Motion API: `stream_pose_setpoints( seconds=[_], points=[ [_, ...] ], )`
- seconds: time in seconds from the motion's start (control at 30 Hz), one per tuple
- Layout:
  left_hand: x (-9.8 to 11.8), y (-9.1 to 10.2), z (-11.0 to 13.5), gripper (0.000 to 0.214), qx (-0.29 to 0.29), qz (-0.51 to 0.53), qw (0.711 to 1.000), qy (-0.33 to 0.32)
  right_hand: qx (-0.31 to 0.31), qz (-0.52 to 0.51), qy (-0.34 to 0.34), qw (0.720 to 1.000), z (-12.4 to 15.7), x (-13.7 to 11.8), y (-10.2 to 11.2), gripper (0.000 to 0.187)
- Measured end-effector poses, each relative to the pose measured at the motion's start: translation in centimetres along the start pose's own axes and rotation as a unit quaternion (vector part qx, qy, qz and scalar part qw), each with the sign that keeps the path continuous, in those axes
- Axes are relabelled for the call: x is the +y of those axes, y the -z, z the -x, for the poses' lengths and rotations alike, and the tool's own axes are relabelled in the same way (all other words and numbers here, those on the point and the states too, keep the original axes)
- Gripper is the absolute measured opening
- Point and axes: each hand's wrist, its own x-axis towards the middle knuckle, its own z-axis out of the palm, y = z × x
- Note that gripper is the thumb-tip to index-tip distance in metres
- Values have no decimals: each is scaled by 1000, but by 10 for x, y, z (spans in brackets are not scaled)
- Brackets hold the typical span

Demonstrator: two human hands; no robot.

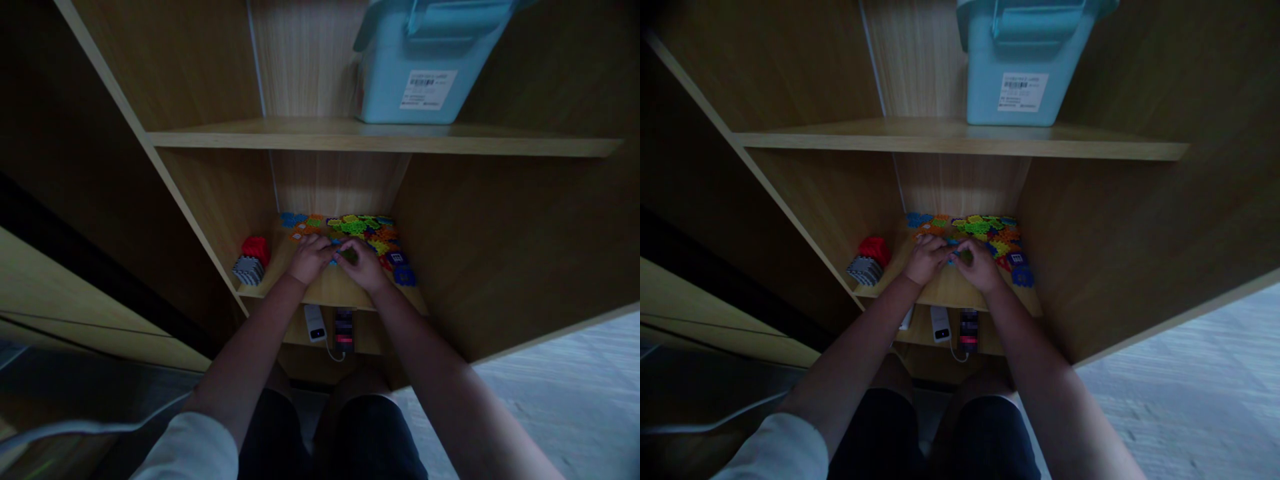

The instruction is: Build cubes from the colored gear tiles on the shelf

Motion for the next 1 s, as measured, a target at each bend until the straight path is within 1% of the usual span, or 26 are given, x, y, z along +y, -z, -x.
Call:
stream_pose_setpoints(
  seconds=[0.13,0.2,0.3,0.37,0.47,0.57,0.63,0.67,0.73,0.77,0.87,0.93,1.0],
  points=[
    [-4,-3,1,28,13,2,1000,-11,1,-1,-14,1000,-1,1,0,17],
    [-6,-5,1,27,20,2,1000,-20,22,-18,3,1000,-1,4,-1,19],
    [-7,-6,1,25,25,2,999,-31,55,-47,46,996,-1,8,-3,23],
    [-6,-6,1,26,19,0,999,-34,65,-37,53,996,-1,9,-3,23],
    [-2,-3,1,28,18,-2,1000,-22,81,7,31,996,0,9,-1,24],
    [-4,-3,4,43,32,30,999,23,94,52,2,994,1,12,-1,23],
    [-13,-4,7,52,32,92,992,76,82,78,-9,994,1,14,-1,22],
    [-20,-5,9,53,28,132,985,110,70,90,-12,993,1,15,-1,21],
    [-34,-7,13,49,4,204,964,171,40,112,-12,993,2,17,-2,19],
    [-40,-8,14,49,-10,239,953,185,27,122,-11,992,2,17,-3,17],
    [-52,-12,16,55,-50,314,932,175,4,145,-16,989,2,16,-4,14],
    [-53,-14,16,59,-75,318,931,164,-5,154,-25,988,2,16,-4,14],
    [-51,-15,15,61,-91,299,936,164,-18,155,-32,987,2,15,-4,15]
  ],
)
